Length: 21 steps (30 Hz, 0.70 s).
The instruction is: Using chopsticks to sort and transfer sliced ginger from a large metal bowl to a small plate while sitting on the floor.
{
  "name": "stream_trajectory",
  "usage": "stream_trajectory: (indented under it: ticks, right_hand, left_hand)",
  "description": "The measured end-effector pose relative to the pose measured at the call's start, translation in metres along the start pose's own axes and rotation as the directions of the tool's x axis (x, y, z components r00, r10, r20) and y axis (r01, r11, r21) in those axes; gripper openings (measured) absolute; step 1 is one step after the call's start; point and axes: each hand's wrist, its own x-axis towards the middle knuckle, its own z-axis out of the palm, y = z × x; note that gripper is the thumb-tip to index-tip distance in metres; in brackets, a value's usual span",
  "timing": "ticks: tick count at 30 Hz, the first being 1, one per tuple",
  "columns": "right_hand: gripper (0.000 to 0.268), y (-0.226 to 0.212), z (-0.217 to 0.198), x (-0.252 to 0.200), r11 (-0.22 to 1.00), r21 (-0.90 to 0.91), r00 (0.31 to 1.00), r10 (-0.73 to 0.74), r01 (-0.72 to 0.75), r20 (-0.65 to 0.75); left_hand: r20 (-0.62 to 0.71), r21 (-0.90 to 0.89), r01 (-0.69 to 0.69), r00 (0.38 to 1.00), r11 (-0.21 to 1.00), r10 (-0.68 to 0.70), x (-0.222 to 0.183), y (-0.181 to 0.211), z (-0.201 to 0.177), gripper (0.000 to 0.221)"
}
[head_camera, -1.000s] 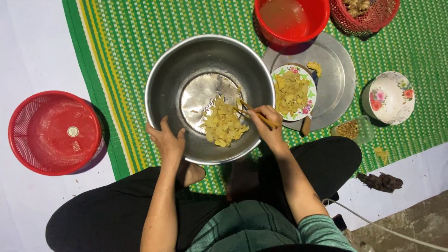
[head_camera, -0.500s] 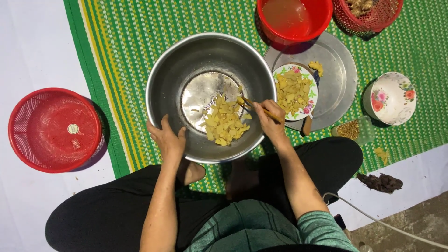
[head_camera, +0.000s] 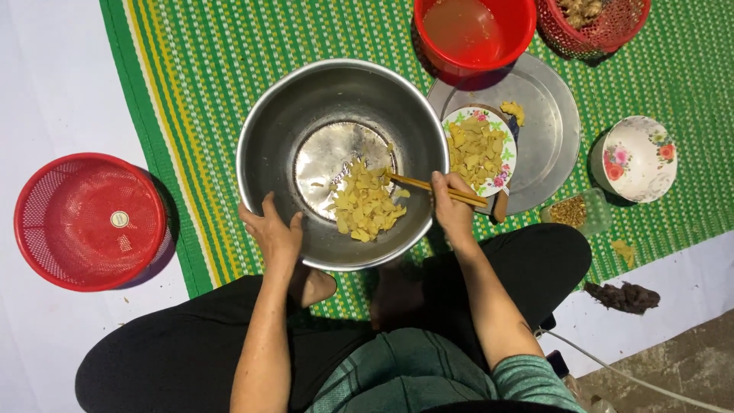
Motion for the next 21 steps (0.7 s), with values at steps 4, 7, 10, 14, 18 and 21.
stream_trajectory:
  ticks: [4,7,10,14,18,21]
  right_hand:
    - [0.027,-0.003,-0.019,0.002,0.962,0.194,0.979,0.202,-0.191,-0.040]
    - [0.027,0.006,-0.048,0.009,0.930,0.325,0.962,0.229,-0.172,-0.147]
    - [0.027,0.012,-0.090,0.019,0.921,0.370,0.940,0.229,-0.125,-0.253]
    - [0.031,0.041,-0.137,0.045,0.927,0.364,0.909,0.224,-0.088,-0.351]
    - [0.027,0.119,-0.140,0.084,0.939,0.217,0.911,0.319,-0.266,-0.263]
    - [0.016,0.123,-0.111,0.091,0.928,0.150,0.921,0.362,-0.341,-0.142]
  left_hand:
    - [0.001,0.008,-0.001,1.000,1.000,0.001,0.000,-0.001,0.000,0.069]
    - [-0.001,-0.006,-0.029,1.000,1.000,0.029,0.000,-0.002,0.000,0.070]
    - [-0.009,0.001,-0.047,0.999,0.999,0.047,-0.001,-0.004,0.002,0.070]
    - [-0.018,0.022,-0.055,0.998,0.998,0.056,0.001,-0.011,0.007,0.070]
    - [0.001,0.037,-0.019,1.000,0.999,0.019,0.002,-0.007,0.006,0.068]
    - [0.002,0.028,-0.025,1.000,0.999,0.025,0.000,-0.003,0.002,0.067]
